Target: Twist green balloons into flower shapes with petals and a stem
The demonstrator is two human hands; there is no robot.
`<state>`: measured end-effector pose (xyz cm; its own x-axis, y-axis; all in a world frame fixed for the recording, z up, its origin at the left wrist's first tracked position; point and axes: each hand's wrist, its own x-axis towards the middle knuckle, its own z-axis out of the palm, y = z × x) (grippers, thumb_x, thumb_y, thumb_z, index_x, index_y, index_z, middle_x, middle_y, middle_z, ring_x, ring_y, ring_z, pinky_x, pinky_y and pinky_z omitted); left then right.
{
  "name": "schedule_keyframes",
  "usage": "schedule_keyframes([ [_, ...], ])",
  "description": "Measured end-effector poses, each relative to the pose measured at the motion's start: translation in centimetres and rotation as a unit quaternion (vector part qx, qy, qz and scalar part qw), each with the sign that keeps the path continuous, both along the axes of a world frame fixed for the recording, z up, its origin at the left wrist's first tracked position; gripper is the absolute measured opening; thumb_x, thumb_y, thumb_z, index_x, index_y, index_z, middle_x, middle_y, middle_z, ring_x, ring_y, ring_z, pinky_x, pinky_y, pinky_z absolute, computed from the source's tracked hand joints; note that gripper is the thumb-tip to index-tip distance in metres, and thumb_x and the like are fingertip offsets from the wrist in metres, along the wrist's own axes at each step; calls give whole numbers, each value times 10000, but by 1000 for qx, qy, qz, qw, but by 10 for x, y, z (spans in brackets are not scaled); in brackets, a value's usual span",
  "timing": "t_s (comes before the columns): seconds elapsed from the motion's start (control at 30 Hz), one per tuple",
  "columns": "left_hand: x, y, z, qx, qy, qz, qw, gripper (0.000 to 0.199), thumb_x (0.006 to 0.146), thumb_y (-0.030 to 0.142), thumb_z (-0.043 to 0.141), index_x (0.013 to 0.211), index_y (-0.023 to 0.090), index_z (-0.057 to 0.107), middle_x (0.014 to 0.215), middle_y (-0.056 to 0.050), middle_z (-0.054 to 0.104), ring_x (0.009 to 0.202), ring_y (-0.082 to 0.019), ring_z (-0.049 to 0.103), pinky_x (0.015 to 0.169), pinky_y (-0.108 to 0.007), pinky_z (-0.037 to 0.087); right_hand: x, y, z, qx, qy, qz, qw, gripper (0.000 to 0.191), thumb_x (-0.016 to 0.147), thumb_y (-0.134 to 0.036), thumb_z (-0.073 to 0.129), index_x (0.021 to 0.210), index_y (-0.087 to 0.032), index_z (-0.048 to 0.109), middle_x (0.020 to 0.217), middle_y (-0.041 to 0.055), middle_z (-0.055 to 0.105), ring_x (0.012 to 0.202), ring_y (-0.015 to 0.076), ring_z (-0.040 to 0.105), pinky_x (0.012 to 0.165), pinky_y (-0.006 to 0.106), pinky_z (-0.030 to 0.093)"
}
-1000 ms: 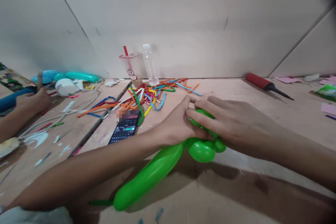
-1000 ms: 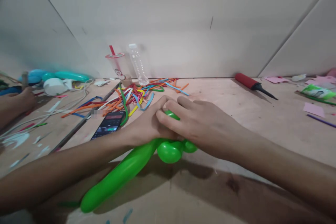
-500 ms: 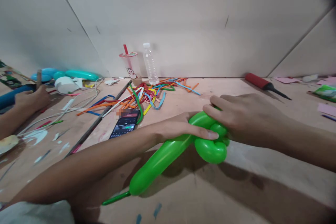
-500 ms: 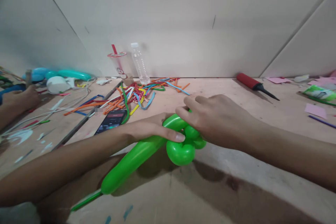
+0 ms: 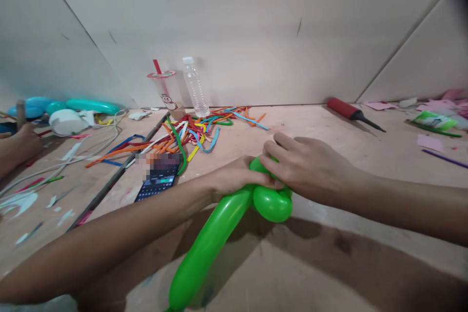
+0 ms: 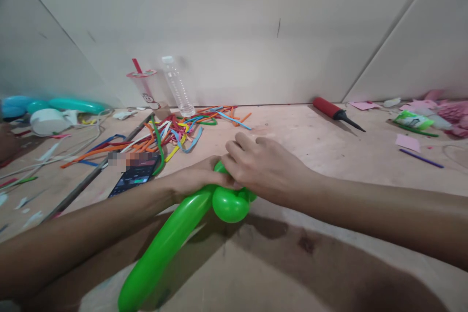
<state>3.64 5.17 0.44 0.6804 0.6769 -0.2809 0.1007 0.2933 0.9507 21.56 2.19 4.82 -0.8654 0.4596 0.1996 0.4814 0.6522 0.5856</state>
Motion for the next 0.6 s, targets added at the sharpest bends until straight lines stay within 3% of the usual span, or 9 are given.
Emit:
schedule_keyframes([
  [0.13,0,1,7,134,141,-56,979,294,587,279,831,812,122,726,747,10,669,703,-150,582,663,-268,448,-17,-6,6,-67,-54,-84,993,113,838,-69,623,831,-147,705,764,100,696,706,238,611,518,327,276],
  [0.23,-3,-2,12,240,181,-62,952,303,652,312,802,882,127,731,766,14,669,714,-158,580,639,-260,439,-26,-7,14,-136,-65,-113,982,148,834,-71,612,759,-154,708,737,96,712,641,195,595,531,308,277],
  [0.47,-11,-12,32,357,278,-58,890,245,714,342,709,871,154,715,745,3,693,684,-184,621,566,-254,398,-30,0,37,-275,-24,-179,945,122,771,-203,624,772,-161,738,755,110,733,628,212,612,532,304,289],
  [0.53,-12,-12,36,401,301,-52,864,242,725,339,688,889,164,717,770,-8,714,688,-194,642,563,-259,395,-31,8,42,-324,-16,-199,925,178,787,-245,589,763,-155,741,718,111,725,607,222,611,507,310,295],
  [0.6,-13,-9,38,458,334,-40,823,244,727,337,676,901,170,716,800,-28,727,701,-210,658,563,-268,396,-31,21,43,-402,-11,-231,886,222,793,-268,563,715,-144,730,652,103,705,565,219,609,486,311,326],
])
